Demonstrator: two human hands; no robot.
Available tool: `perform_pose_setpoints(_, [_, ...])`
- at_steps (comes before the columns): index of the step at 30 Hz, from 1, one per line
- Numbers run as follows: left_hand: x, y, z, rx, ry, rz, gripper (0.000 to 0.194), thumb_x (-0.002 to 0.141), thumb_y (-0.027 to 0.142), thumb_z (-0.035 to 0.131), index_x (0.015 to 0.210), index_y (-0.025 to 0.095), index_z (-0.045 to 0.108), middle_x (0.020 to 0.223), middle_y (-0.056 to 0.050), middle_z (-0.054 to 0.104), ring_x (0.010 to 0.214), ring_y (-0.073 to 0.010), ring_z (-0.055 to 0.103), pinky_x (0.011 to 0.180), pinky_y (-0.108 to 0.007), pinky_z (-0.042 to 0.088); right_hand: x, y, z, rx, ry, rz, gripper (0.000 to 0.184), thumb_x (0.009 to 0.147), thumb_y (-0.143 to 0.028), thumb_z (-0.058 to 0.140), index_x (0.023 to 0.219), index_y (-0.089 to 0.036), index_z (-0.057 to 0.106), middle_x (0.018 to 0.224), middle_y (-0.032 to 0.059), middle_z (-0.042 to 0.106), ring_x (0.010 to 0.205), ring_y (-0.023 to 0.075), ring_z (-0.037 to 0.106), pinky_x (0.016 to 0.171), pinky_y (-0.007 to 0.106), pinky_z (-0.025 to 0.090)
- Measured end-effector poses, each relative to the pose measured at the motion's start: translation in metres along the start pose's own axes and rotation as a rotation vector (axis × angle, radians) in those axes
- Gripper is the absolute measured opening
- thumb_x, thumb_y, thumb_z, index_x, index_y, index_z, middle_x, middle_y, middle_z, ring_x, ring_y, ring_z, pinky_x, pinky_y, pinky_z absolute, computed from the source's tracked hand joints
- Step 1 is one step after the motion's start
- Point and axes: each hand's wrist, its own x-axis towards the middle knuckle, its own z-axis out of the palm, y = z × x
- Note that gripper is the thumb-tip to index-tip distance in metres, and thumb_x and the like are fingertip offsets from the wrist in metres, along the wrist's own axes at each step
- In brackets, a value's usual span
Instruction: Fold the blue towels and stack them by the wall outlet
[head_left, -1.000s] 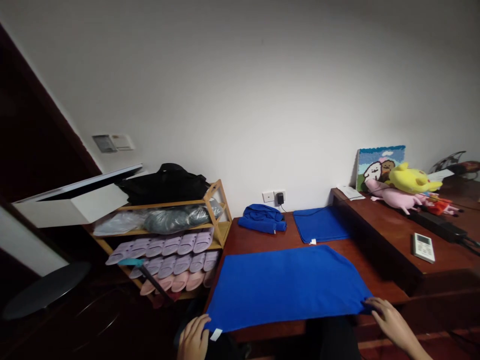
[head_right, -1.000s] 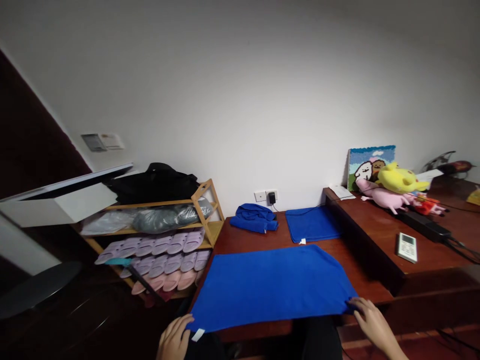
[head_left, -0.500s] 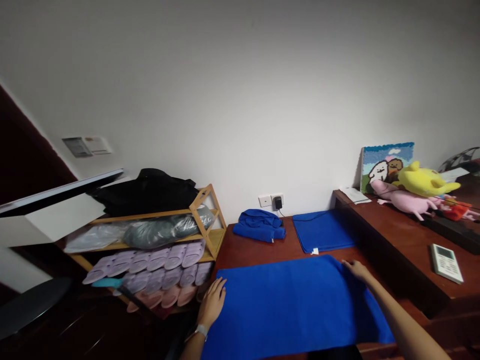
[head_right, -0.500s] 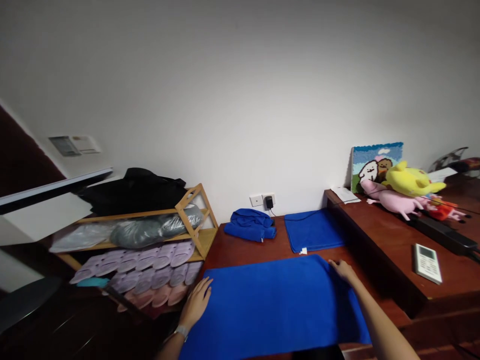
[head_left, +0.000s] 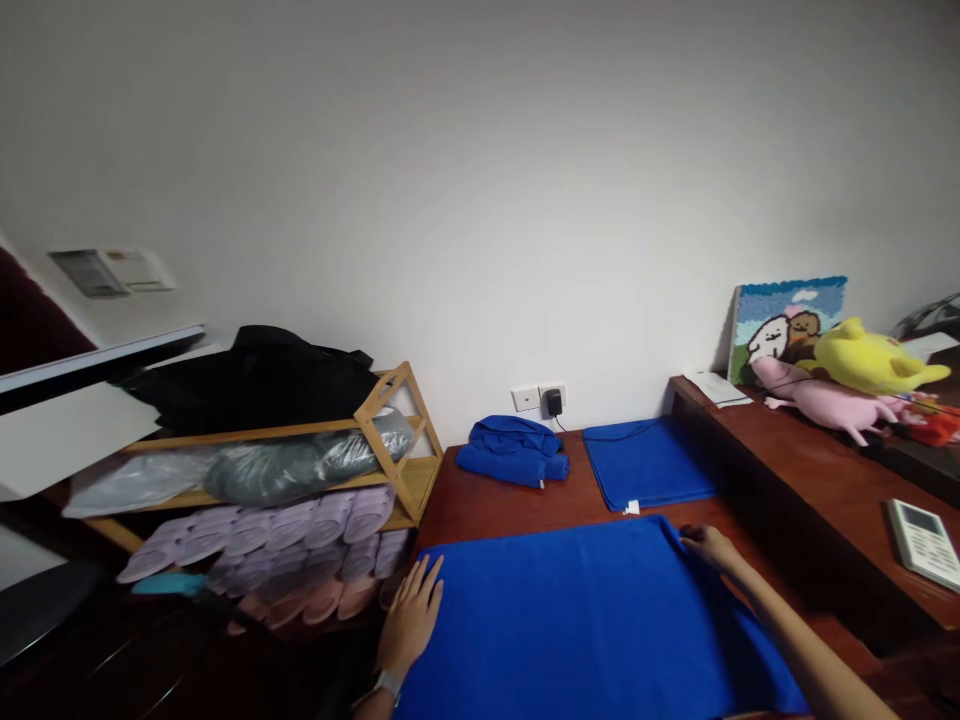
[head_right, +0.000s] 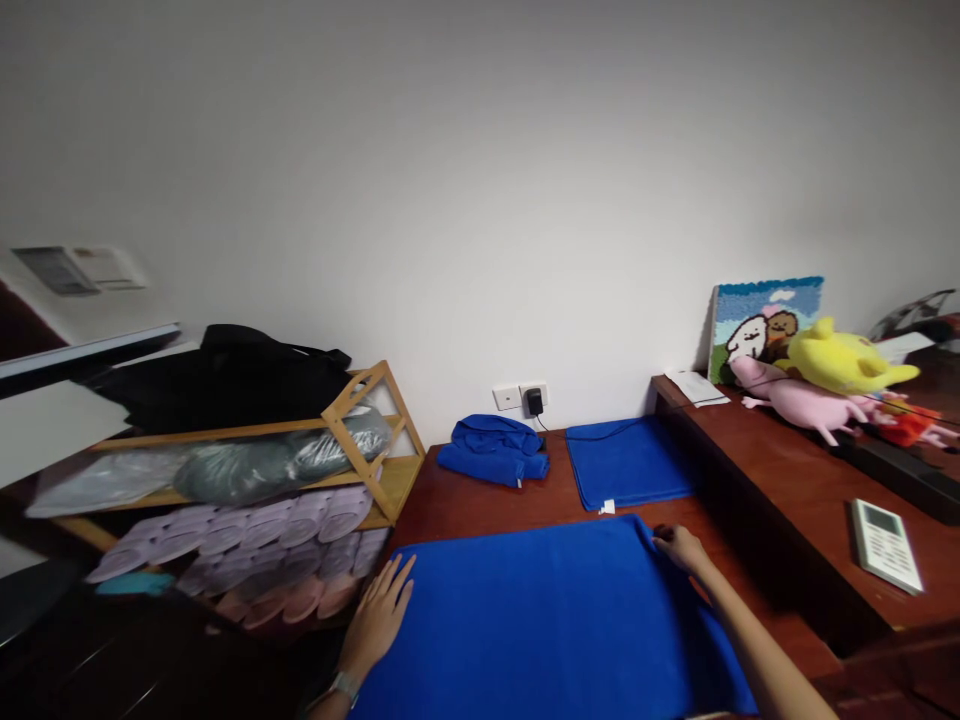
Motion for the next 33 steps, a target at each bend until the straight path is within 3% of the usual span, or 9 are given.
perform_pose_setpoints(4, [0.000,0.001,-0.003,0.010,-0.016,-0.007,0.053,0.103,0.041,0.034,0.151,0.026,0.050,0.158,-0.007,0.050,0.145,-0.0259,0.046,0.119,-0.048,0.040,0.010,0.003,-0.005,0.017,0.088,-0.030,0.027,0.077,-0.036,0.060,0.093,-0.023,0.076,0.096,0.0057,0.080,0.090,0.0225,0.075,0.077,0.027,0.055])
perform_pose_setpoints(9, [0.001,0.005,-0.010,0.040,-0.034,-0.026,0.052,0.102,0.040,0.035,0.150,0.026,0.051,0.157,-0.008,0.051,0.144,-0.0260,0.048,0.118,-0.051,0.039,0.016,0.007,-0.012,-0.030,0.229,-0.072,0.038,0.087,-0.032,0.044,0.102,-0.017,0.075,0.112,0.0155,0.075,0.104,0.0266,0.070,0.094,0.037,0.053])
perform_pose_setpoints(12, [0.004,0.008,-0.014,0.060,-0.014,-0.011,0.053,0.101,0.040,0.036,0.147,0.022,0.055,0.154,-0.010,0.054,0.143,-0.0272,0.049,0.120,-0.052,0.037,0.004,0.004,0.003,-0.066,0.259,-0.140,0.042,0.090,-0.034,0.043,0.113,-0.019,0.074,0.128,0.0155,0.068,0.115,0.0275,0.066,0.104,0.041,0.048])
perform_pose_setpoints(17, [0.012,0.010,-0.015,0.023,-0.012,0.047,0.053,0.103,0.043,0.034,0.149,0.024,0.053,0.159,-0.008,0.049,0.147,-0.0264,0.044,0.122,-0.049,0.035,-0.014,0.000,0.039,-0.265,0.150,-0.348,0.056,0.098,-0.048,0.033,0.138,-0.021,0.063,0.152,0.0111,0.055,0.142,0.0282,0.047,0.121,0.046,0.033])
perform_pose_setpoints(21, [0.015,0.010,-0.009,0.015,-0.098,0.010,0.054,0.102,0.045,0.036,0.152,0.028,0.048,0.161,-0.007,0.045,0.149,-0.0261,0.041,0.121,-0.050,0.035,-0.011,0.003,0.046,-0.383,0.096,-0.284,0.063,0.100,-0.049,0.027,0.151,-0.019,0.050,0.161,0.0093,0.043,0.152,0.0290,0.032,0.125,0.050,0.025])
perform_pose_setpoints(27, [0.019,0.012,-0.010,0.064,-0.120,-0.078,0.054,0.102,0.045,0.037,0.153,0.028,0.047,0.161,-0.009,0.045,0.148,-0.0257,0.041,0.121,-0.051,0.032,-0.004,0.010,0.044,-0.427,0.132,-0.280,0.062,0.100,-0.047,0.028,0.150,-0.017,0.052,0.161,0.0112,0.044,0.151,0.0294,0.034,0.125,0.048,0.025])
perform_pose_setpoints(33, [0.026,0.011,-0.018,0.046,-0.064,-0.060,0.054,0.101,0.043,0.036,0.145,0.021,0.057,0.149,-0.011,0.060,0.140,-0.0284,0.052,0.121,-0.053,0.033,-0.010,0.006,0.041,-0.505,0.127,-0.210,0.060,0.098,-0.042,0.032,0.150,-0.019,0.051,0.160,0.0104,0.044,0.150,0.0306,0.037,0.123,0.049,0.030])
